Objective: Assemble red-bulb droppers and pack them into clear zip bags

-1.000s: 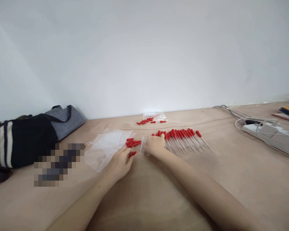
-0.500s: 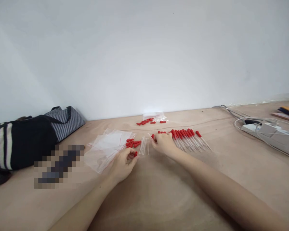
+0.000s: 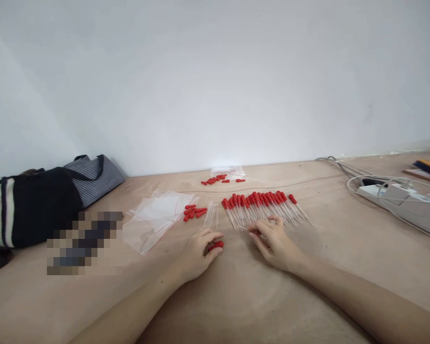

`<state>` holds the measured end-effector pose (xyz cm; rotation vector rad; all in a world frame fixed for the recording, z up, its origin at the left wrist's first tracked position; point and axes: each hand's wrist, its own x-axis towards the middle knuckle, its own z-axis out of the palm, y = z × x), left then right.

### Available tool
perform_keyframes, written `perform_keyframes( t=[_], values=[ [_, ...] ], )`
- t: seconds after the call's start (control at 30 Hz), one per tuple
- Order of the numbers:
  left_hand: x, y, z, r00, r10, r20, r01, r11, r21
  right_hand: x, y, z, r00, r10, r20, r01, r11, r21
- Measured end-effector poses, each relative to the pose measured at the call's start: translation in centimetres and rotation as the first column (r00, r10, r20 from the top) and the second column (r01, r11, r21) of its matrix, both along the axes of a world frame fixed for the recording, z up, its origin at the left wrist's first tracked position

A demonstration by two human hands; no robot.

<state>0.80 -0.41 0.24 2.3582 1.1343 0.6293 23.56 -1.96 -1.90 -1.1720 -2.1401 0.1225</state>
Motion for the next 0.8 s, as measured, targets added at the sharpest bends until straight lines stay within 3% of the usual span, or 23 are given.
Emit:
perform_keyframes(
  t=[0.13, 0.37, 0.6, 0.8],
  values=[
    [0.2, -0.3, 0.4, 0.999, -0.033, -0.041, 0.035, 0.998, 0.051, -0.2, -0.1, 0.0, 0.999, -0.01, 0.035, 0.01, 1.0, 0.007],
    [0.6, -0.2, -0.4, 0.964, 0.096, 0.25, -0.071, 0.992, -0.108, -0.1, -0.2, 0.2, 0.997, 0.036, 0.075, -0.037, 0.999, 0.005],
    [0.5, 0.3, -0.7, 0.993, 0.053, 0.109, -0.05, 0.998, -0.032, -0.3, -0.3, 0.3, 0.995, 0.064, 0.073, -0.063, 0.998, -0.016],
    [1.4, -0.2, -0.5, 0.977, 0.108, 0.185, -0.09, 0.99, -0.106, -1.1, -0.7, 0.3, 0.999, 0.042, 0.029, -0.042, 0.999, 0.001]
  ],
)
